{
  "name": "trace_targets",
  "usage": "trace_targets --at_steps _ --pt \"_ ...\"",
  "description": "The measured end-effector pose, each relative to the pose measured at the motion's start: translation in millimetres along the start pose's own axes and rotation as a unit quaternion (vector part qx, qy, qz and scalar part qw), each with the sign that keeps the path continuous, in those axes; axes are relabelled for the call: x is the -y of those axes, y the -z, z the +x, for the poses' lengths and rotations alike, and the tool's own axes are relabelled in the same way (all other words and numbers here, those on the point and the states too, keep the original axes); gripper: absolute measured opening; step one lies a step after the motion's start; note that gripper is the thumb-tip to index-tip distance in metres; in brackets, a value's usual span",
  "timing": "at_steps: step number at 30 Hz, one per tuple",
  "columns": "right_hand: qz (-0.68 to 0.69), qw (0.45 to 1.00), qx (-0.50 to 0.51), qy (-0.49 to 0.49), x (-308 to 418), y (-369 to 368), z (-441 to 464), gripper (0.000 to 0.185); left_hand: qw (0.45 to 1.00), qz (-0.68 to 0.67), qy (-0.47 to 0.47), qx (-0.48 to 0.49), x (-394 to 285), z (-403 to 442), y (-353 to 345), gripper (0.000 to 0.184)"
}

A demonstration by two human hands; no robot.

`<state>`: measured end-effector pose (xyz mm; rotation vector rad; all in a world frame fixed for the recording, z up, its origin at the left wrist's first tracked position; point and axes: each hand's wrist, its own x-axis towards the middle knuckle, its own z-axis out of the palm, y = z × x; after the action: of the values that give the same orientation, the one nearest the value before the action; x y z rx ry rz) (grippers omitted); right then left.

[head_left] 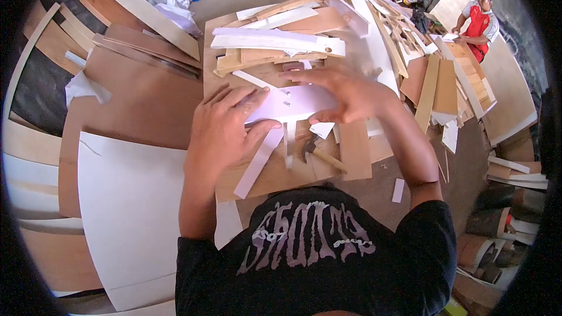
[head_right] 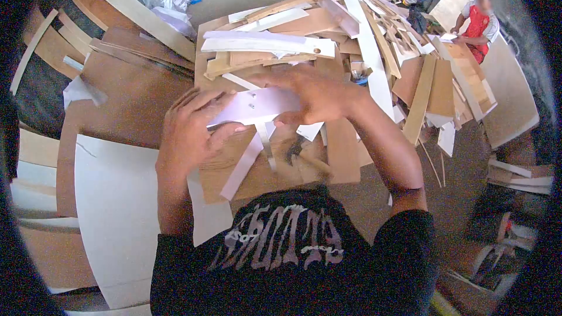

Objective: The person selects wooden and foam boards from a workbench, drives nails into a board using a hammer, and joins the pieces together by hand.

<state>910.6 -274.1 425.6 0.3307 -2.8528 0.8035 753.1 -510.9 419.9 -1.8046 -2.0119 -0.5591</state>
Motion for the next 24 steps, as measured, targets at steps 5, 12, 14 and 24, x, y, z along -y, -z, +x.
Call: trace_targets --at_steps 5,12,14,24 --pt "0.021 0.999 0.023 -0.024 -7 1 0 0.079 0.998 -0.049 0.034 0.023 -3 -2 -4 0.054" --pt "-0.137 0.966 -0.208 0.061 12 -2 -34 0.063 0.99 -0.085 0.062 0.092 -6 3 1 0.054" --pt "-0.138 0.917 -0.373 0.032 36 -2 -72 0.046 0.996 -0.071 0.041 0.04 -5 -1 -3 0.055" --pt "0.04 0.871 -0.23 -0.432 -117 -300 -146 0.043 0.996 -0.064 0.055 0.037 -10 -3 0 0.056"
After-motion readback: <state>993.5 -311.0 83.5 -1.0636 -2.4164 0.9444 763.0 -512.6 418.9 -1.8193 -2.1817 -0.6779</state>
